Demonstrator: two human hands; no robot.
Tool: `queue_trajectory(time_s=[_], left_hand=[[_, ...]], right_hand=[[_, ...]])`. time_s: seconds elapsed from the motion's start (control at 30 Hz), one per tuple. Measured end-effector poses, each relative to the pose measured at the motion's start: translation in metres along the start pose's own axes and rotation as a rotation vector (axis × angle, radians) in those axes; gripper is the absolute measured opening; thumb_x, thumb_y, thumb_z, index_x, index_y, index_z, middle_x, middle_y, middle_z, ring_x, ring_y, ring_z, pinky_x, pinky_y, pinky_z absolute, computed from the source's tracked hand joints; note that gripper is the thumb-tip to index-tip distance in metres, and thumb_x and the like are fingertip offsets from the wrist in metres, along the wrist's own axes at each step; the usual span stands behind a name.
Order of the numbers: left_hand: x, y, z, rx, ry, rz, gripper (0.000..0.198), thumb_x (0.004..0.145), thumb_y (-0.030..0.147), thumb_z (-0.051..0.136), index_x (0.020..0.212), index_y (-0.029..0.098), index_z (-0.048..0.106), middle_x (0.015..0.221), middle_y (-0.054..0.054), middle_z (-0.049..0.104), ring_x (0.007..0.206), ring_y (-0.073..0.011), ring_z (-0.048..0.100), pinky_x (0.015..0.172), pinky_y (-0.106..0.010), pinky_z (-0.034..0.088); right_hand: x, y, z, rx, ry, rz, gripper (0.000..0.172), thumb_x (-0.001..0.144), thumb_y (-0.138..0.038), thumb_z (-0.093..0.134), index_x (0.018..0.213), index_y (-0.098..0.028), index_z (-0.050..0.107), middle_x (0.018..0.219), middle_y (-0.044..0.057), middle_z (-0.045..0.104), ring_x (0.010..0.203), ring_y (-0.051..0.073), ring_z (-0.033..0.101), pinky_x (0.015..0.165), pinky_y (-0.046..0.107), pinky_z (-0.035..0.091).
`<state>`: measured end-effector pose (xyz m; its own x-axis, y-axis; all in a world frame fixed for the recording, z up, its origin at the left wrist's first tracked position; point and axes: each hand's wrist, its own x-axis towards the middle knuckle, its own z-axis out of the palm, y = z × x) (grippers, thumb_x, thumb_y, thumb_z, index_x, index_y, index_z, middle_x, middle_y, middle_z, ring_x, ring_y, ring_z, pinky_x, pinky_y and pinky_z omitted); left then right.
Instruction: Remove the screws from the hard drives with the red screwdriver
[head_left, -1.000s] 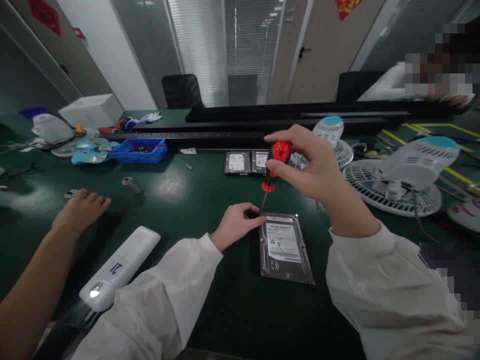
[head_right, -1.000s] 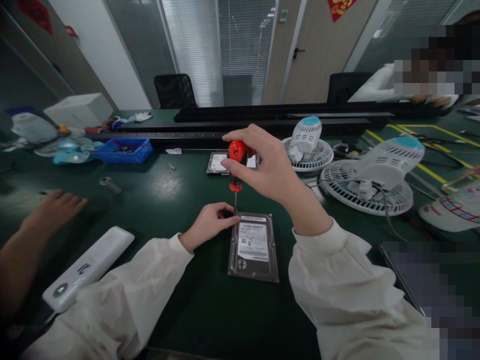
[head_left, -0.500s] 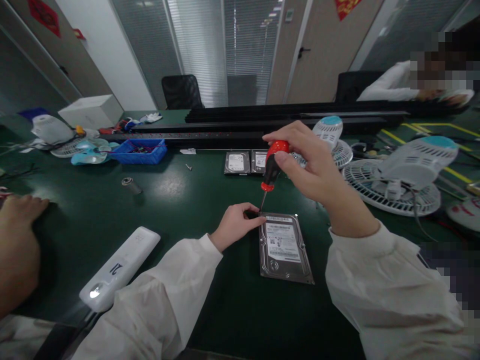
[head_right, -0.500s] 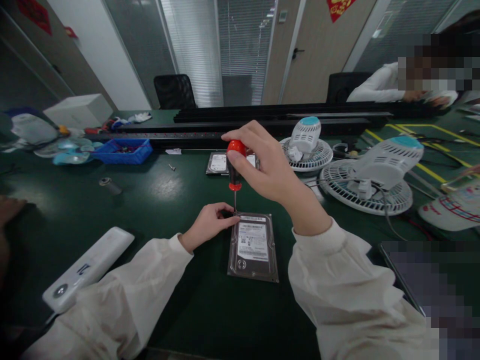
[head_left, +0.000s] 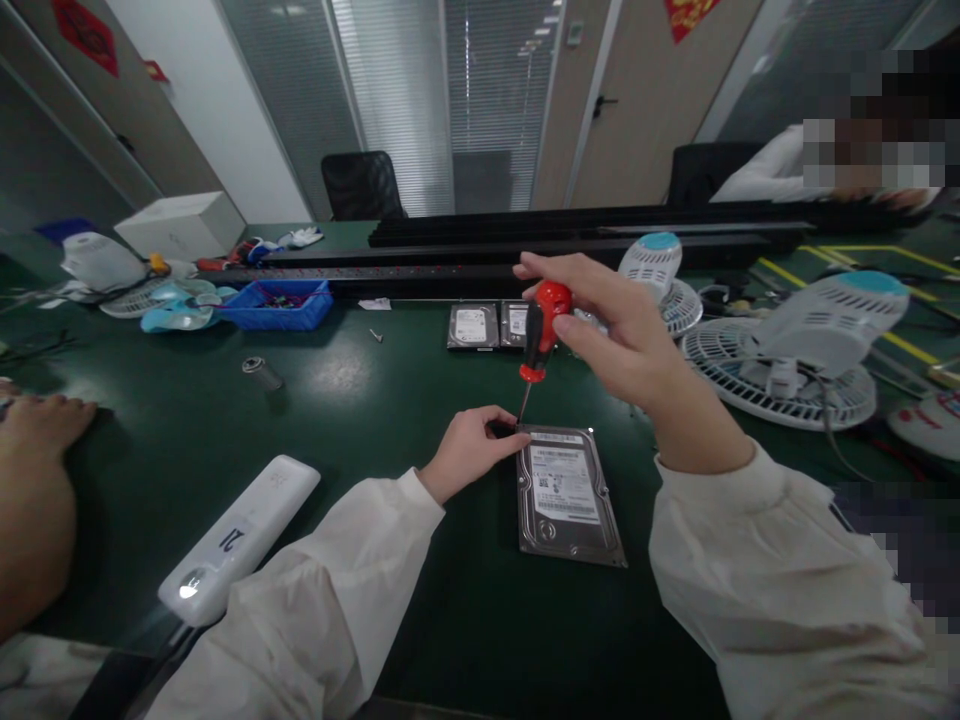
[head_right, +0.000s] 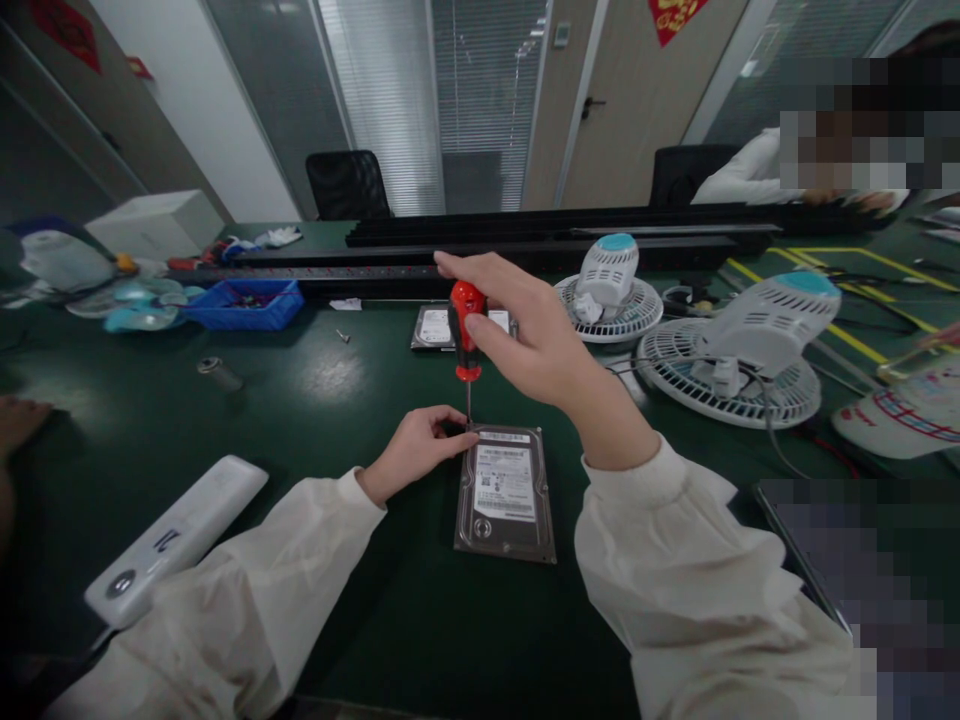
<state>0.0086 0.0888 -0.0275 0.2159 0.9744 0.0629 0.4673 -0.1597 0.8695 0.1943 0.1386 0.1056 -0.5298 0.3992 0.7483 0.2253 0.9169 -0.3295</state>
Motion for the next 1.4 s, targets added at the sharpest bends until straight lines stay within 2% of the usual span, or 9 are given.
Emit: queue_trajectory(time_s=[0.2, 0.43, 0.57, 0.63, 0.8, 0.97, 1.13, 1.33, 1.4], left_hand=[[0.001, -0.002, 0.002, 0.000, 0.019, 0.011, 0.029, 0.084, 0.040, 0.079, 0.101, 0.017, 0.077, 0.090, -0.003, 0.076, 0.071, -0.0165, 0.065, 0.066, -0.028, 0.048], [0.000, -0.001, 0.000, 0.000, 0.010, 0.008, 0.029, 0.085, 0.041, 0.078, 0.101, 0.017, 0.077, 0.090, -0.003, 0.076, 0.070, -0.0163, 0.065, 0.065, -0.028, 0.048], [0.000, 0.000, 0.000, 0.004, -0.002, 0.001, 0.029, 0.086, 0.041, 0.078, 0.102, 0.017, 0.077, 0.091, -0.004, 0.076, 0.070, -0.0163, 0.065, 0.064, -0.028, 0.048], [-0.001, 0.001, 0.000, 0.000, -0.002, -0.003, 0.029, 0.086, 0.041, 0.078, 0.102, 0.017, 0.077, 0.091, -0.004, 0.076, 0.071, -0.0164, 0.065, 0.065, -0.028, 0.048], [0.000, 0.001, 0.000, -0.014, -0.003, -0.009, 0.031, 0.085, 0.042, 0.078, 0.102, 0.016, 0.077, 0.091, -0.004, 0.077, 0.070, -0.0168, 0.065, 0.064, -0.028, 0.048], [0.000, 0.000, 0.000, -0.003, 0.002, 0.000, 0.030, 0.085, 0.041, 0.078, 0.102, 0.017, 0.077, 0.091, -0.004, 0.077, 0.072, -0.0174, 0.066, 0.065, -0.028, 0.049], [0.001, -0.001, 0.000, -0.011, -0.005, 0.007, 0.030, 0.085, 0.041, 0.077, 0.103, 0.017, 0.077, 0.091, -0.004, 0.077, 0.072, -0.0171, 0.066, 0.065, -0.028, 0.048], [0.000, 0.001, 0.000, -0.002, 0.010, 0.013, 0.029, 0.085, 0.040, 0.078, 0.101, 0.016, 0.077, 0.091, -0.004, 0.077, 0.069, -0.0158, 0.064, 0.065, -0.028, 0.046], [0.000, 0.000, 0.000, -0.002, 0.011, 0.015, 0.029, 0.085, 0.041, 0.078, 0.100, 0.016, 0.077, 0.091, -0.004, 0.077, 0.069, -0.0158, 0.063, 0.064, -0.028, 0.046]], right_hand=[[0.000, 0.000, 0.003, -0.130, 0.079, 0.056, 0.040, 0.090, -0.035, 0.070, 0.129, -0.024, 0.069, 0.104, 0.006, 0.072, 0.090, 0.020, 0.068, 0.076, 0.037, 0.062], [-0.001, -0.001, -0.001, 0.018, -0.056, 0.069, 0.052, 0.099, -0.031, 0.053, 0.151, -0.028, 0.051, 0.138, 0.009, 0.066, 0.117, 0.025, 0.067, 0.094, 0.046, 0.061], [0.001, -0.004, -0.001, -0.110, 0.007, 0.086, 0.045, 0.092, -0.036, 0.068, 0.134, -0.022, 0.066, 0.123, 0.009, 0.072, 0.101, 0.023, 0.070, 0.085, 0.041, 0.062], [0.002, -0.004, -0.001, -0.118, -0.013, 0.057, 0.049, 0.091, -0.040, 0.069, 0.135, -0.020, 0.065, 0.119, 0.010, 0.072, 0.098, 0.023, 0.069, 0.083, 0.041, 0.062], [0.000, 0.000, 0.000, -0.042, -0.034, 0.046, 0.048, 0.099, -0.032, 0.052, 0.147, -0.025, 0.055, 0.136, 0.010, 0.068, 0.113, 0.025, 0.068, 0.093, 0.044, 0.060], [0.000, 0.000, 0.003, -0.125, 0.065, 0.088, 0.037, 0.089, -0.035, 0.070, 0.124, -0.023, 0.068, 0.110, 0.006, 0.073, 0.089, 0.021, 0.070, 0.078, 0.037, 0.062], [0.001, 0.003, 0.006, -0.084, 0.049, 0.077, 0.038, 0.091, -0.031, 0.069, 0.128, -0.024, 0.065, 0.123, 0.006, 0.071, 0.101, 0.021, 0.069, 0.081, 0.036, 0.061], [0.000, 0.005, 0.006, -0.125, 0.079, 0.059, 0.032, 0.089, -0.042, 0.071, 0.115, -0.023, 0.069, 0.106, 0.006, 0.071, 0.086, 0.020, 0.065, 0.072, 0.037, 0.058], [0.000, 0.002, 0.004, -0.137, 0.061, 0.071, 0.031, 0.095, -0.041, 0.061, 0.121, -0.025, 0.068, 0.111, 0.008, 0.070, 0.095, 0.023, 0.066, 0.076, 0.039, 0.059]])
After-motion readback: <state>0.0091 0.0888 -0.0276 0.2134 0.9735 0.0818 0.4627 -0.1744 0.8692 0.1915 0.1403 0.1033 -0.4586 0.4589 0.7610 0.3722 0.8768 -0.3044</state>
